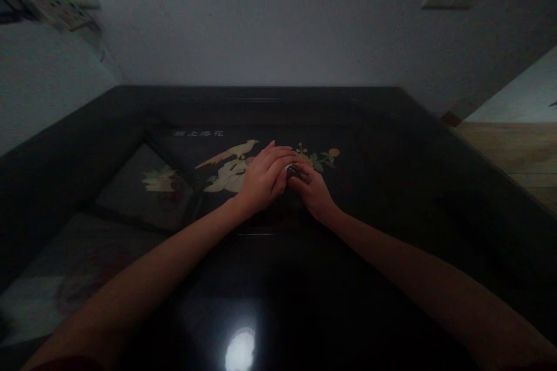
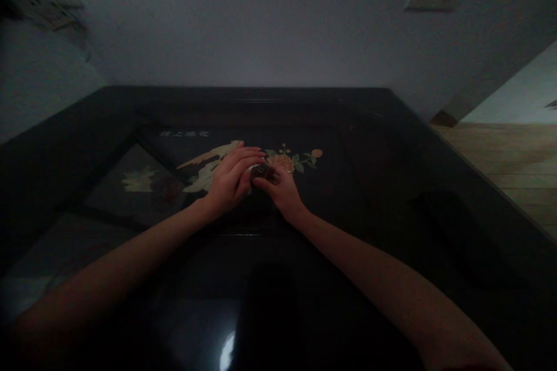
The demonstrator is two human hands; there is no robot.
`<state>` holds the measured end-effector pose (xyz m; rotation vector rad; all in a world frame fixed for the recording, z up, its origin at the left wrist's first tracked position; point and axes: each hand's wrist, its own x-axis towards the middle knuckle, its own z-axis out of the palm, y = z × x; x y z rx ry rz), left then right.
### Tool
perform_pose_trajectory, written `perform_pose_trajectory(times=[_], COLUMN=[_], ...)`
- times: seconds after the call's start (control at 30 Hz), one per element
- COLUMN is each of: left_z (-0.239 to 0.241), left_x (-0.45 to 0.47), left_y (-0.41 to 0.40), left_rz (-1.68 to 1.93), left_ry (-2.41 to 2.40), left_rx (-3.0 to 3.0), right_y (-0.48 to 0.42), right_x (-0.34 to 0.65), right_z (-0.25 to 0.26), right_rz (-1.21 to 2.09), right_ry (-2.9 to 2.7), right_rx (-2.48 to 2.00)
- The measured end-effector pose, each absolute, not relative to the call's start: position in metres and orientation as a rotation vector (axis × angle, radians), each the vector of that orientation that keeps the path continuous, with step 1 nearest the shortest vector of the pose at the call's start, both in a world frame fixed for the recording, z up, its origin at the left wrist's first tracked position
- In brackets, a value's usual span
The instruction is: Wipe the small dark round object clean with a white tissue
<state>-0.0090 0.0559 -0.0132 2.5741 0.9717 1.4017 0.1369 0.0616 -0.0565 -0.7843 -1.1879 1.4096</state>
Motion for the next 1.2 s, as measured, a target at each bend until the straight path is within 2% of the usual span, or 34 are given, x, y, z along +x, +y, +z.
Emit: perform_pose_trajectory(times=[0.13, 0.3, 0.4, 0.5, 0.6, 0.67, 0.77, 0.87, 1.0, 1.1, 1.2], left_z=[-0.015, -0.015, -0.014, -0.011, -0.009, -0.008, -0.009, -0.011, -0.017, -0.018, -0.013], left_x=[-0.005, -0.001, -0.002, -0.004, -0.006, -0.006, -0.006, -0.005, -0.005, -0.004, -0.004], left_y=[0.06, 0.067, 0.065, 0.057, 0.053, 0.053, 0.056, 0.062, 0.07, 0.068, 0.06], left_rz=[1.472, 1.27, 1.336, 1.454, 1.373, 1.32, 1.374, 1.412, 1.281, 1.316, 1.43], left_ry=[1.15, 1.149, 1.194, 1.169, 1.05, 1.021, 1.064, 1.165, 1.174, 1.195, 1.207], left_rx=[1.955, 1.268, 1.433, 2.005, 2.531, 2.647, 2.497, 2.015, 1.394, 1.424, 1.927], right_y=[0.062, 0.062, 0.061, 0.06, 0.061, 0.061, 0.061, 0.061, 0.06, 0.06, 0.06], right_x=[0.138, 0.14, 0.14, 0.139, 0.138, 0.137, 0.136, 0.137, 0.139, 0.139, 0.138], right_z=[-0.057, -0.057, -0.056, -0.055, -0.055, -0.054, -0.054, -0.054, -0.054, -0.054, -0.054], right_rz=[1.432, 1.448, 1.473, 1.477, 1.427, 1.404, 1.407, 1.427, 1.447, 1.47, 1.457], right_ry=[-1.146, -1.21, -1.198, -1.181, -1.194, -1.191, -1.17, -1.146, -1.148, -1.144, -1.137], right_rx=[-0.833, -0.833, -0.804, -0.779, -0.793, -0.811, -0.834, -0.866, -0.872, -0.858, -0.83])
